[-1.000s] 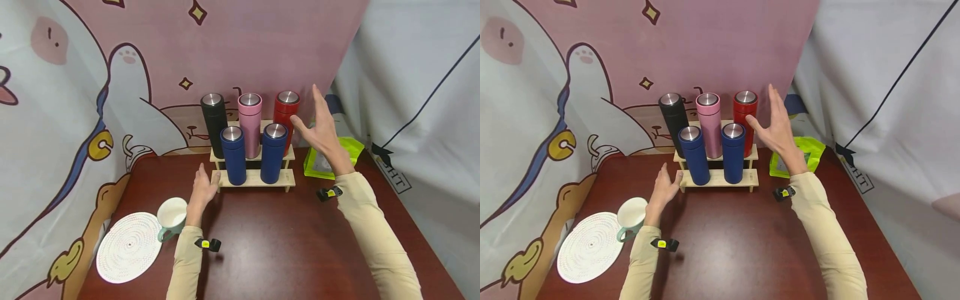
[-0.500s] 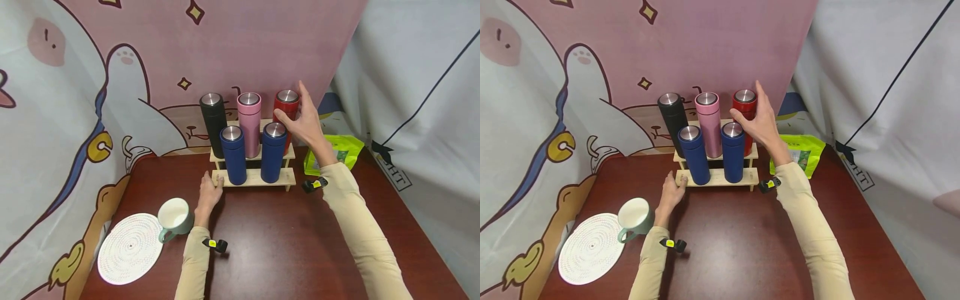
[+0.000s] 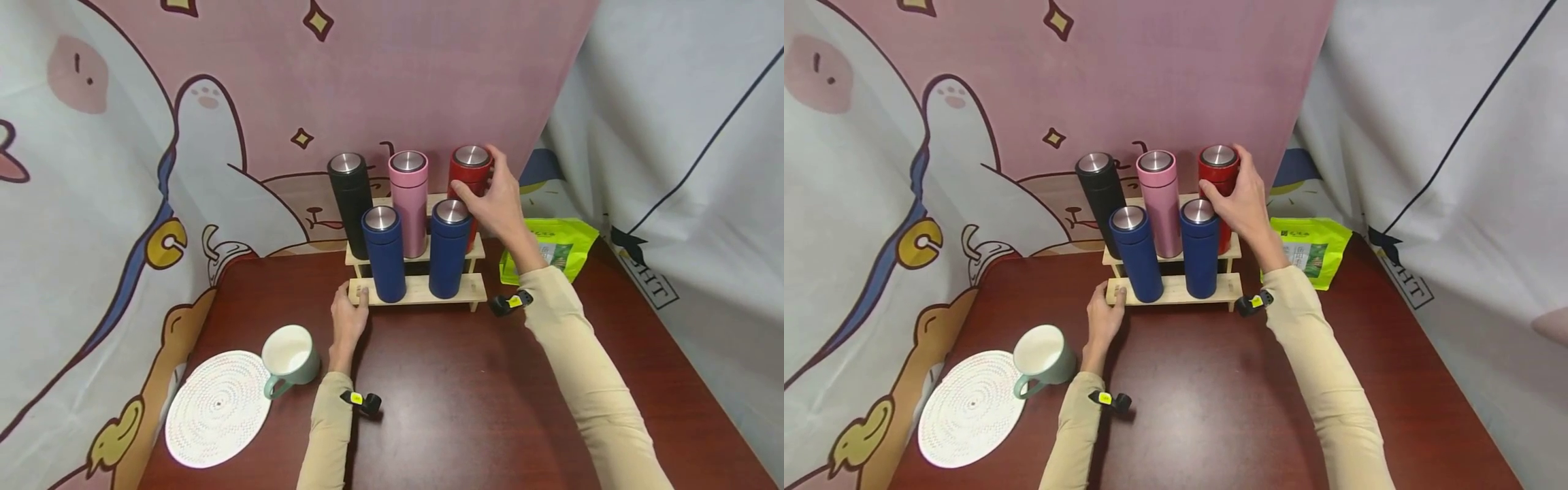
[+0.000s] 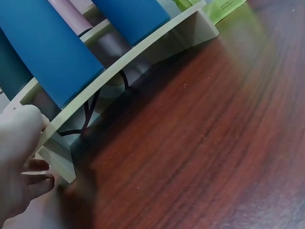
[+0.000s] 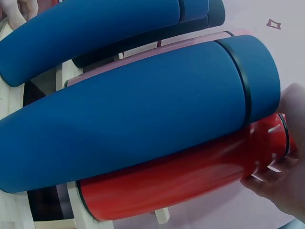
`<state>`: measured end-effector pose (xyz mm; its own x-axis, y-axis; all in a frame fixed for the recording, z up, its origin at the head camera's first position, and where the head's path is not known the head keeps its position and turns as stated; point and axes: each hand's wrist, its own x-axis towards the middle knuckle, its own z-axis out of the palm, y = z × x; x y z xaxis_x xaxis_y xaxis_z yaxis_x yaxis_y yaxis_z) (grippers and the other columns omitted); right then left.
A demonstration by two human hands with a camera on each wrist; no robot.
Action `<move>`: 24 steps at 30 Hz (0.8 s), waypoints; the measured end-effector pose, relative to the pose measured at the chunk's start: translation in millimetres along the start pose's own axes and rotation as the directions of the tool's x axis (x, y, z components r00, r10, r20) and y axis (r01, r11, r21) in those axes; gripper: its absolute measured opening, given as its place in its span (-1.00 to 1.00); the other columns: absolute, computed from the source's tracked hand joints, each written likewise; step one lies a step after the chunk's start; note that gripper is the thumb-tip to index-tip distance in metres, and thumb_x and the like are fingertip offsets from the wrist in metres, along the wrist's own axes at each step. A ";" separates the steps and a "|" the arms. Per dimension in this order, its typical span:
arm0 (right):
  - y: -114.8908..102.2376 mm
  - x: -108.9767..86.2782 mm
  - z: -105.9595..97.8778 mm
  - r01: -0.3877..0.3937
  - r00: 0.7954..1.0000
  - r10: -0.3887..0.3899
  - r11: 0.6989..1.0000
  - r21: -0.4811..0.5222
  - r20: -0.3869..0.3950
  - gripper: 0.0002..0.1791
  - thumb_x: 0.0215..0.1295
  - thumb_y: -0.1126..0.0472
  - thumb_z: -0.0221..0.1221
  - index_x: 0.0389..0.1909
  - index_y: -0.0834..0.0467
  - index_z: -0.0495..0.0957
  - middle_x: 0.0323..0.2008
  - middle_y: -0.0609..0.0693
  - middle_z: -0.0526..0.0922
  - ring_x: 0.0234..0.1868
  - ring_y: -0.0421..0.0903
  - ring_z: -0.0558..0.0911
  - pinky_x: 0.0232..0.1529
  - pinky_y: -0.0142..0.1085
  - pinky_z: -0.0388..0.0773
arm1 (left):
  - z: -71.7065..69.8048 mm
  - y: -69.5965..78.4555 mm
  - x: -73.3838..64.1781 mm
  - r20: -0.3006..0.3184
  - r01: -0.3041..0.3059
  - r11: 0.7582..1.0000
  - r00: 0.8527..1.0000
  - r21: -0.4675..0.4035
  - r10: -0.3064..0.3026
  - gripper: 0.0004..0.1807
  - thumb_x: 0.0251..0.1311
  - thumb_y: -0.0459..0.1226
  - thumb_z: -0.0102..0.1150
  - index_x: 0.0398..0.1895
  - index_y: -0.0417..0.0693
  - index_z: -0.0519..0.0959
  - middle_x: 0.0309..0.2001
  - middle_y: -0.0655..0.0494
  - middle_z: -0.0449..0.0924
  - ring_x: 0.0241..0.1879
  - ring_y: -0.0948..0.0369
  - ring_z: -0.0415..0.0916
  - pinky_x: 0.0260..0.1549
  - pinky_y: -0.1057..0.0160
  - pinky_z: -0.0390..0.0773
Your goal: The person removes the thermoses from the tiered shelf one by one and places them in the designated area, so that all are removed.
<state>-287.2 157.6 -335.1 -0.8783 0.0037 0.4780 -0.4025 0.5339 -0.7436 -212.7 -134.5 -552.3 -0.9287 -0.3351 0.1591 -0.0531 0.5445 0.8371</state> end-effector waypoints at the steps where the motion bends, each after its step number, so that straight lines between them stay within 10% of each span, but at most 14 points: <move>1: 0.2 -0.4 -0.4 0.003 1.000 -0.003 1.000 -0.004 -0.008 -0.08 0.26 -0.01 0.34 0.52 0.16 0.10 0.31 0.25 0.47 0.21 0.19 0.53 0.25 0.09 0.51 | 0.8 -1.0 -0.5 -0.011 0.000 1.000 1.000 -0.016 0.000 -0.37 0.39 -0.10 0.19 0.37 -0.34 0.38 0.28 -0.32 0.50 0.32 -0.20 0.41 0.33 -0.09 0.37; 14: 3.2 -8.8 -14.3 0.029 0.992 -0.026 0.999 0.022 -0.120 -0.20 0.17 0.07 0.43 0.35 0.21 0.28 0.19 0.21 0.58 0.13 0.09 0.60 0.20 0.00 0.58 | 10.7 -9.7 -9.6 -0.113 0.024 0.969 0.992 -0.246 -0.053 -0.45 0.29 -0.11 0.33 0.29 -0.09 0.51 0.12 -0.17 0.67 0.16 -0.06 0.57 0.19 -0.05 0.46; 24: 11.4 -21.0 -35.2 0.028 0.978 -0.027 1.000 0.002 -0.207 -0.24 0.17 0.02 0.43 0.34 0.10 0.33 0.16 0.10 0.61 0.10 -0.09 0.58 0.01 -0.44 0.57 | 19.5 -14.6 -8.9 -0.132 0.037 0.913 0.986 -0.407 -0.099 -0.53 0.33 -0.21 0.30 0.29 0.00 0.52 -0.03 -0.06 0.75 -0.21 0.21 0.59 -0.25 0.43 0.49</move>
<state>-264.3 193.4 -337.2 -0.7951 0.1640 0.5839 -0.4274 0.5318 -0.7312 -210.9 -124.4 -576.1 -0.8622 -0.4859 0.1428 0.0662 0.1715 0.9830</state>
